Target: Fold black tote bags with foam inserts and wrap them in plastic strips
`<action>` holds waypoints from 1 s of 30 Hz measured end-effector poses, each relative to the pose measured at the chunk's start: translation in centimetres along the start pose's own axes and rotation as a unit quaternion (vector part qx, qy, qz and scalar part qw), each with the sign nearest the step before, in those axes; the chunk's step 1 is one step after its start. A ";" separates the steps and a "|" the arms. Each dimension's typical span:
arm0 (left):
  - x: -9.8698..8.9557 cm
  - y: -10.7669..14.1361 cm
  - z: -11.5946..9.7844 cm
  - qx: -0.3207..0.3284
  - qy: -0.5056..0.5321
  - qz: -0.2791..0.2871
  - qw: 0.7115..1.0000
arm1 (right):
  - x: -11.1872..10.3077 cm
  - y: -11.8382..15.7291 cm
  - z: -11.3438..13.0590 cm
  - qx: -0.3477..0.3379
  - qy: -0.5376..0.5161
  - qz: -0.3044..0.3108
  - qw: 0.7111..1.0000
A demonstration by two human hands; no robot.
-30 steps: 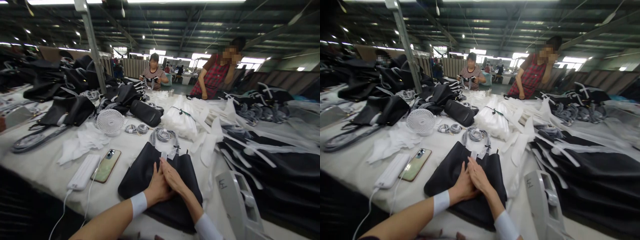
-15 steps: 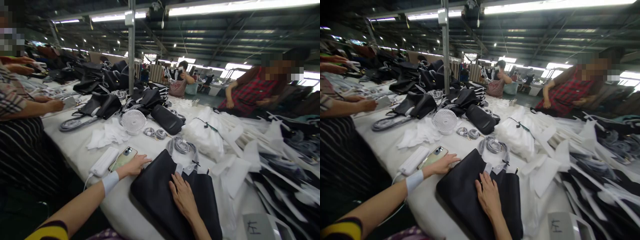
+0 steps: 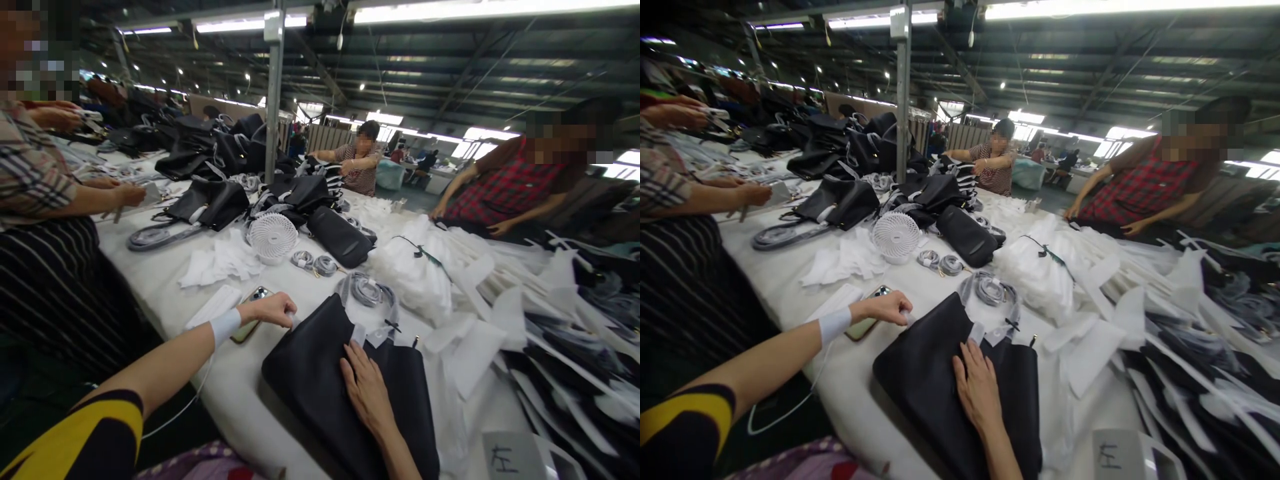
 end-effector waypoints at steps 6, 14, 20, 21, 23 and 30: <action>0.3 -1.9 -1.6 -0.008 0.048 -0.105 0.993 | 0.0 -0.2 -0.5 0.006 -0.010 -0.014 1.000; 0.8 -3.3 -2.5 -0.115 -0.023 -0.277 0.954 | 0.2 0.1 0.1 -0.025 0.046 -0.011 0.999; -9.1 -2.1 -1.0 -0.184 -0.190 -0.266 0.927 | -0.2 0.0 0.6 -0.016 0.056 -0.007 0.998; -10.4 -1.5 -0.8 -0.196 -0.213 -0.263 0.920 | -0.2 0.0 0.6 -0.016 0.057 -0.006 0.998; -11.9 -0.1 -0.6 -0.209 -0.254 -0.261 0.908 | -0.2 -0.1 0.7 -0.018 0.061 -0.001 0.998; -5.2 6.5 -1.0 -0.285 0.017 -0.309 0.907 | -0.1 -0.1 0.8 -0.015 0.057 -0.005 0.998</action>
Point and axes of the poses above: each hand's wrist, its own y-axis away from the middle knuckle, its own x-axis out of the palm, z = x × y, the point moved 2 cm from there along -y, towards the middle knuckle, and after that the axes turned 12 degrees about -z, right-handed, at the moved point
